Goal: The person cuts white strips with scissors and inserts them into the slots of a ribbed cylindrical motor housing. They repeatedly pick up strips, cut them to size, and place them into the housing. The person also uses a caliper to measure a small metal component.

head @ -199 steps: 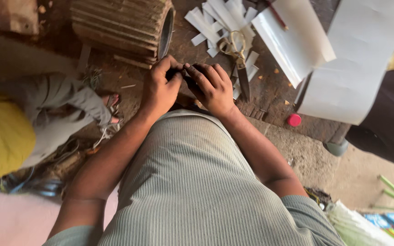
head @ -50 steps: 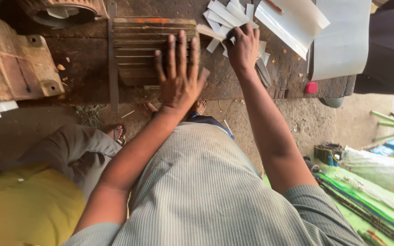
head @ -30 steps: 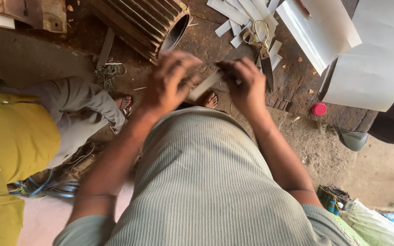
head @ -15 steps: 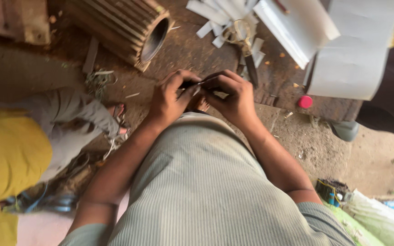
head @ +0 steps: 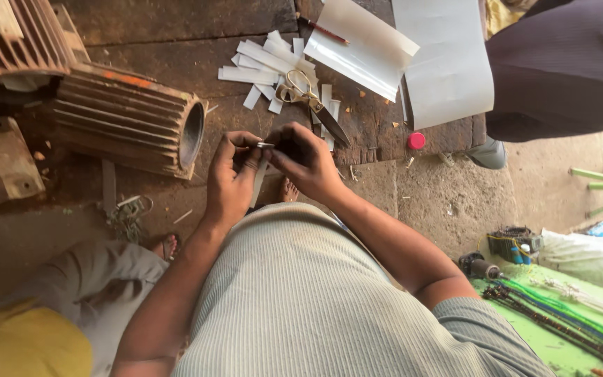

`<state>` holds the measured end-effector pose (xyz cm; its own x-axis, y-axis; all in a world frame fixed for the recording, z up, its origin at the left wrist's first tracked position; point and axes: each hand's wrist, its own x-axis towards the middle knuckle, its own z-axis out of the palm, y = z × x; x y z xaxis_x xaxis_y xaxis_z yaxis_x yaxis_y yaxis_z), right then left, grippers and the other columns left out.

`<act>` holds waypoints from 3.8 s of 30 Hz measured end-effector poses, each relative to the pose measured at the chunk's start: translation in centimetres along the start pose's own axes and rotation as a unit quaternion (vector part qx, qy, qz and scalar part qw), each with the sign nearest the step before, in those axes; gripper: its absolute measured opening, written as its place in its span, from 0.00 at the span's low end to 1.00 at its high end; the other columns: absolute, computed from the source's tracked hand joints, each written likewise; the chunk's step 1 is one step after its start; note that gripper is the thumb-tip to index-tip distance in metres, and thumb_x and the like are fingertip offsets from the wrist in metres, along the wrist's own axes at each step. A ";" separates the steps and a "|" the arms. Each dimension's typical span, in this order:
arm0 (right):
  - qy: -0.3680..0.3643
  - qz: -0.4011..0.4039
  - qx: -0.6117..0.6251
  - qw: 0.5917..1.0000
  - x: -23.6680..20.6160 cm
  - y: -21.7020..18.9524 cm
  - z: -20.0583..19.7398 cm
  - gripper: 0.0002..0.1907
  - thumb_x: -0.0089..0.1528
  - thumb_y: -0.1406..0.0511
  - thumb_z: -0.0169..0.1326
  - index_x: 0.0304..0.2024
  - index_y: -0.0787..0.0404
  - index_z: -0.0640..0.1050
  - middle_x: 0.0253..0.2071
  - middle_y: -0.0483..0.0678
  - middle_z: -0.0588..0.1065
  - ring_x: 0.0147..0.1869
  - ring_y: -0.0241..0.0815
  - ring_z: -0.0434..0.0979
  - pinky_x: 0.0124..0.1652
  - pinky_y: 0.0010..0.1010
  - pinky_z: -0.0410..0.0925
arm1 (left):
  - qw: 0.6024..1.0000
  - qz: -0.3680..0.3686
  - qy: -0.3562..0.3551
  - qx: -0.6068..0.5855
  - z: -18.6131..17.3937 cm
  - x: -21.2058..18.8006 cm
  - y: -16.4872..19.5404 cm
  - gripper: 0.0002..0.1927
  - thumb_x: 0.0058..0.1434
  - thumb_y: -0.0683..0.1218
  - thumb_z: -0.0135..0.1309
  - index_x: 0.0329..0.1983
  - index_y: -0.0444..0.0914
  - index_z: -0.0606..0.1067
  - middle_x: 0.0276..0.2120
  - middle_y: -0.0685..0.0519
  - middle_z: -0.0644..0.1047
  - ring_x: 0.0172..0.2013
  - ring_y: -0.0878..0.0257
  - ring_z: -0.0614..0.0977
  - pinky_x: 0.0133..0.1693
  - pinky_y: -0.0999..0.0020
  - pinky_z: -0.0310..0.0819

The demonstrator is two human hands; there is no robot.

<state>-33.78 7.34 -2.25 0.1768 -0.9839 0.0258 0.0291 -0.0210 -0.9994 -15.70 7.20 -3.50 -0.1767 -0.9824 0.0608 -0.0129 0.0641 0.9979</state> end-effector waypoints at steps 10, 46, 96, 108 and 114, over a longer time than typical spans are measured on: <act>0.047 -0.018 -0.193 0.980 0.4 -3.2 5.4 0.09 0.64 0.69 0.63 0.46 0.63 0.80 0.39 0.46 0.78 0.41 0.35 0.80 0.40 0.26 0.74 | 0.993 0.031 -0.065 0.089 -6.7 1.0 3.9 0.06 0.68 0.43 0.59 0.44 0.35 0.76 0.37 0.51 0.78 0.38 0.61 0.80 0.41 0.67 0.75; 0.102 -0.042 -0.267 0.957 -2.9 -0.6 13.4 0.07 0.59 0.73 0.65 0.39 0.65 0.82 0.42 0.47 0.79 0.45 0.37 0.83 0.44 0.27 0.78 | 0.992 0.038 -0.052 0.109 -11.8 -4.3 -1.0 0.08 0.65 0.37 0.59 0.45 0.41 0.76 0.40 0.53 0.80 0.37 0.64 0.86 0.38 0.67 0.80; 0.065 -0.058 -0.529 0.844 4.3 10.6 6.2 0.14 0.66 0.67 0.55 0.54 0.63 0.76 0.49 0.57 0.74 0.55 0.61 0.70 0.56 0.50 0.66 | 0.822 0.189 -0.143 0.517 -5.6 2.1 -13.5 0.16 0.67 0.45 0.49 0.53 0.33 0.78 0.64 0.45 0.71 0.67 0.42 0.67 0.65 0.49 0.65; 0.105 0.066 -0.446 0.886 5.4 12.2 4.5 0.11 0.68 0.66 0.55 0.51 0.64 0.74 0.45 0.57 0.75 0.45 0.59 0.78 0.44 0.46 0.72 | 0.819 0.157 -0.154 0.531 -5.2 2.7 -13.9 0.24 0.67 0.41 0.48 0.67 0.38 0.72 0.66 0.40 0.67 0.67 0.39 0.65 0.64 0.45 0.64; 0.029 0.081 -0.598 0.797 5.6 12.7 6.6 0.15 0.63 0.70 0.55 0.52 0.60 0.74 0.44 0.56 0.75 0.47 0.61 0.78 0.43 0.49 0.71 | 0.836 0.147 -0.142 0.510 -4.8 3.1 -14.1 0.14 0.70 0.43 0.49 0.57 0.38 0.76 0.66 0.38 0.67 0.69 0.36 0.64 0.64 0.43 0.65</act>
<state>-25.95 2.73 -14.60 0.0364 -0.9968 -0.0714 -0.9542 -0.0134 -0.2987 -11.31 2.42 -17.26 -0.5442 -0.8258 0.1478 -0.7341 0.5540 0.3926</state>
